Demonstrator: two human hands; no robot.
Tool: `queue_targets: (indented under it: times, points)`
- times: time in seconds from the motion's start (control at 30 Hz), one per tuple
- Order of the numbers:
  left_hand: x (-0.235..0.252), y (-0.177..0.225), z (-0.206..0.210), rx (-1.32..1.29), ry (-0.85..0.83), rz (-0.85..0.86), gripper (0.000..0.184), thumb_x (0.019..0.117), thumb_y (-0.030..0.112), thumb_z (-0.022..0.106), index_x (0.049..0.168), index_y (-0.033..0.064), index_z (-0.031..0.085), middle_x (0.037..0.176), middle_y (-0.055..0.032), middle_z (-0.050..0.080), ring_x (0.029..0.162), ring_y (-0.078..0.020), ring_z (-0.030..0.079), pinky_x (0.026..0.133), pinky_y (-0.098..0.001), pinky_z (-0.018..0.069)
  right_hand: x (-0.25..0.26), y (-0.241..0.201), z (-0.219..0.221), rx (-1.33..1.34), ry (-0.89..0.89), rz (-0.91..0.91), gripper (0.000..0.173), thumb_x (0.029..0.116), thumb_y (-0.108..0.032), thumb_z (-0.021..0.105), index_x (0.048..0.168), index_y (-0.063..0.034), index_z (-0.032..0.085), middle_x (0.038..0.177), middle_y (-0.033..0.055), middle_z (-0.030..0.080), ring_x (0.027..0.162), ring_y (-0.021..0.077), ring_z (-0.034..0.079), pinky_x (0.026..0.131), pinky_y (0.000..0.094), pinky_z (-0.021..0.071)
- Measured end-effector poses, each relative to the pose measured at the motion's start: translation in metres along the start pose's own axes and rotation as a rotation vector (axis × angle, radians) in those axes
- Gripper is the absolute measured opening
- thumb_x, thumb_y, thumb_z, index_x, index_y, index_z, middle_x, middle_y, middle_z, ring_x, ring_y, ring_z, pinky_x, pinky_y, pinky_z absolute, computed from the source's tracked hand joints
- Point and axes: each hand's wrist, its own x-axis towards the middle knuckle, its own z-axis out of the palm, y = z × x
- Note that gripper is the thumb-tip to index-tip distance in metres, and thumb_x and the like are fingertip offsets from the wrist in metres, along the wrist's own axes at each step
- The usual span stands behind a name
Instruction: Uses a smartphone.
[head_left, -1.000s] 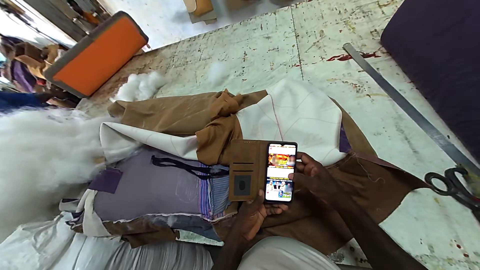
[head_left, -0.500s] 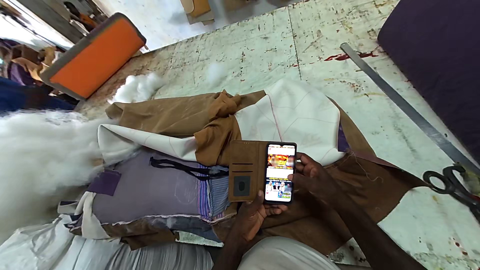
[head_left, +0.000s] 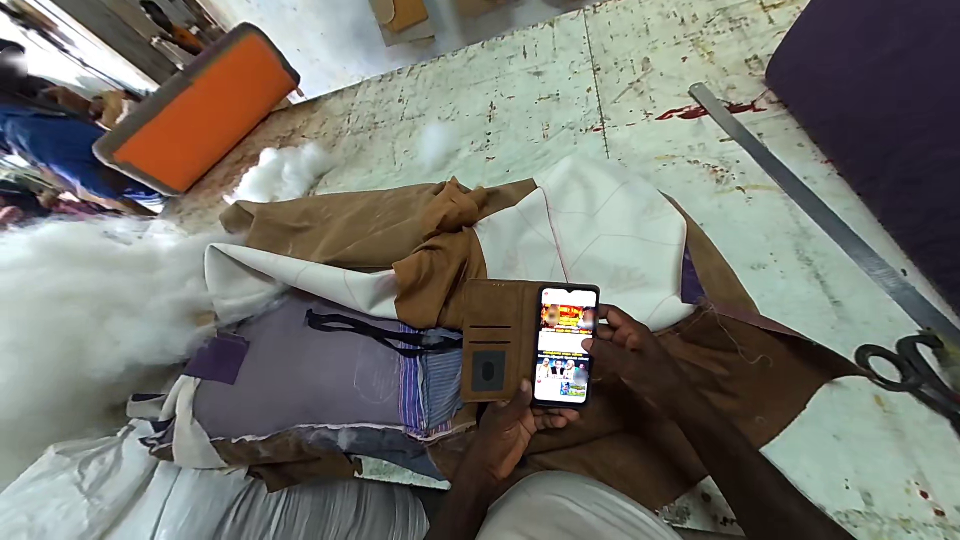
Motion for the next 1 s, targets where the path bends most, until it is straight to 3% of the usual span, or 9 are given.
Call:
queue_targets:
  times: [0.27, 0.47, 1.0]
  points:
    - [0.0000, -0.0009, -0.0021, 0.016, -0.038, 0.000, 0.043, 0.1090, 0.025, 0.046, 0.138, -0.0066, 0.050, 0.119, -0.0316, 0.067, 0.103, -0.0386, 0.072, 0.095, -0.0480, 0.0585, -0.0008, 0.0005, -0.0007, -0.010, -0.002, -0.015, 0.037, 0.1024, -0.001, 0.052, 0.139, -0.0058, 0.050, 0.114, 0.0149, 0.072, 0.099, 0.0259, 0.073, 0.085, 0.0383, 0.0623]
    - [0.0002, 0.0001, 0.0018, 0.026, -0.021, 0.001, 0.041, 0.1090, 0.024, 0.045, 0.137, -0.0056, 0.051, 0.119, -0.0299, 0.068, 0.102, -0.0381, 0.072, 0.093, -0.0480, 0.0592, -0.0030, -0.0033, 0.0011, 0.018, 0.011, 0.017, 0.047, 0.0954, 0.003, 0.058, 0.140, -0.0082, 0.050, 0.115, 0.0151, 0.073, 0.096, 0.0272, 0.074, 0.081, 0.0394, 0.0634]
    - [0.0003, 0.0011, 0.0006, 0.007, -0.021, 0.007, 0.040, 0.1086, 0.023, 0.047, 0.136, -0.0062, 0.052, 0.118, -0.0312, 0.067, 0.102, -0.0391, 0.072, 0.093, -0.0481, 0.0594, -0.0027, -0.0047, 0.0003, 0.021, -0.015, 0.016, 0.049, 0.0942, 0.004, 0.059, 0.140, -0.0079, 0.049, 0.114, 0.0160, 0.073, 0.094, 0.0283, 0.074, 0.080, 0.0400, 0.0638]
